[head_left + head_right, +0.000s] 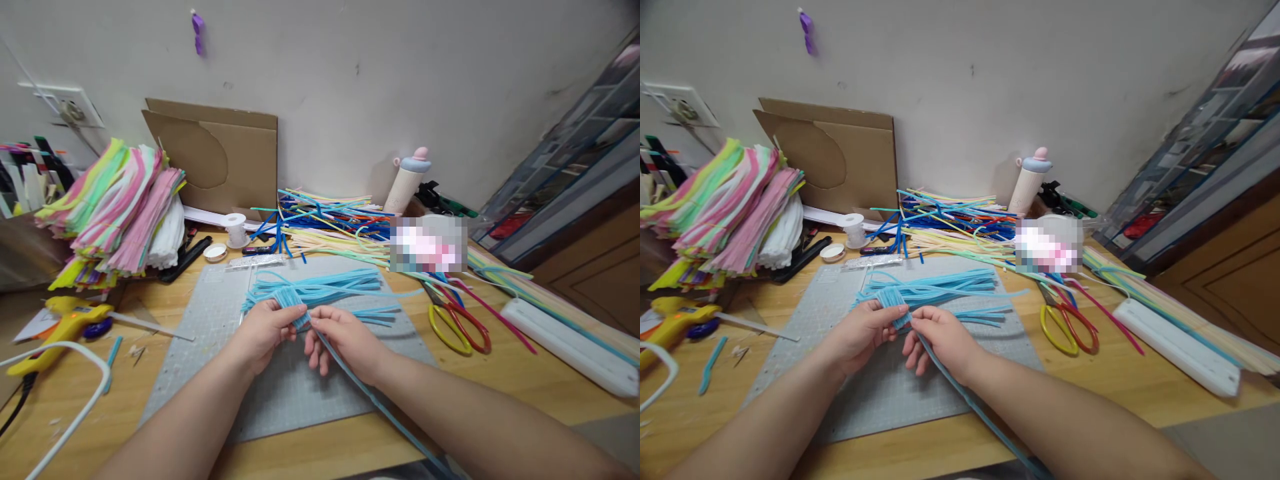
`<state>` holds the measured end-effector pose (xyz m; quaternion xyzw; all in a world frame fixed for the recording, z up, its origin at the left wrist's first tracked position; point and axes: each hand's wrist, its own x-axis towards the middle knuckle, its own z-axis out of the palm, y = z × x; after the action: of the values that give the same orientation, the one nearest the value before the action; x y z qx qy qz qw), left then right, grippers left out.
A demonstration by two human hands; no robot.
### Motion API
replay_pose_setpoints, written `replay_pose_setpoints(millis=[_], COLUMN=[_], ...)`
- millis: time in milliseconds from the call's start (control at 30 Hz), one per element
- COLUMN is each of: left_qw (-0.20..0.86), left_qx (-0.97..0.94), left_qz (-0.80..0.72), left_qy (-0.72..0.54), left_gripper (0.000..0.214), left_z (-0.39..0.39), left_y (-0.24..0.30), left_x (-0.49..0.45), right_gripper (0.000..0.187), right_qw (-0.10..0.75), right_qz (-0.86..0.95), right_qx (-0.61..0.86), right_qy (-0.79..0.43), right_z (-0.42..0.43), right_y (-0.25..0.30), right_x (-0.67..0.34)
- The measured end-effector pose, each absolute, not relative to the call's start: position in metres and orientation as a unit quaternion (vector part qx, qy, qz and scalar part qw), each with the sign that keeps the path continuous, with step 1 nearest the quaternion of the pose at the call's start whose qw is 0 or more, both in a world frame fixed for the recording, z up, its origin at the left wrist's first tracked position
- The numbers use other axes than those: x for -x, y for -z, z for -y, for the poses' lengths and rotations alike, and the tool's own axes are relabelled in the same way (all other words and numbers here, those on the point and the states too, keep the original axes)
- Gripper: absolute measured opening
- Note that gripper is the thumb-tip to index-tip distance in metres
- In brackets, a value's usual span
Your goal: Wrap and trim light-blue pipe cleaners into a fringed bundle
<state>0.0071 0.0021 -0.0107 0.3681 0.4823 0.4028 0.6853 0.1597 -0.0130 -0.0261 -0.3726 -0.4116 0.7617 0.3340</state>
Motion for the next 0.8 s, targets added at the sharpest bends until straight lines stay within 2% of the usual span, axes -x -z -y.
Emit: replay_pose_setpoints(millis=[367,800], left_qw=[0.609,0.595], left_qx=[-0.430,-0.460], left_qz=[-0.527,-0.527], left_qy=[-0.408,-0.396], left_gripper=[0.026,0.022], left_z=[0.0006,0.0022], left_y=[0.0161,0.0100], left_x=[-0.0126,-0.0126], right_gripper=[0.023,0.019], right_qw=[0.363,0.339], right_qz=[0.350,0.352], right_qx=[0.388,0.382], right_qy=[-0.771,-0.784], right_z=[0.0157,0.0140], right_y=[0.0257,0.0270], right_x=[-0.1581,-0.1598])
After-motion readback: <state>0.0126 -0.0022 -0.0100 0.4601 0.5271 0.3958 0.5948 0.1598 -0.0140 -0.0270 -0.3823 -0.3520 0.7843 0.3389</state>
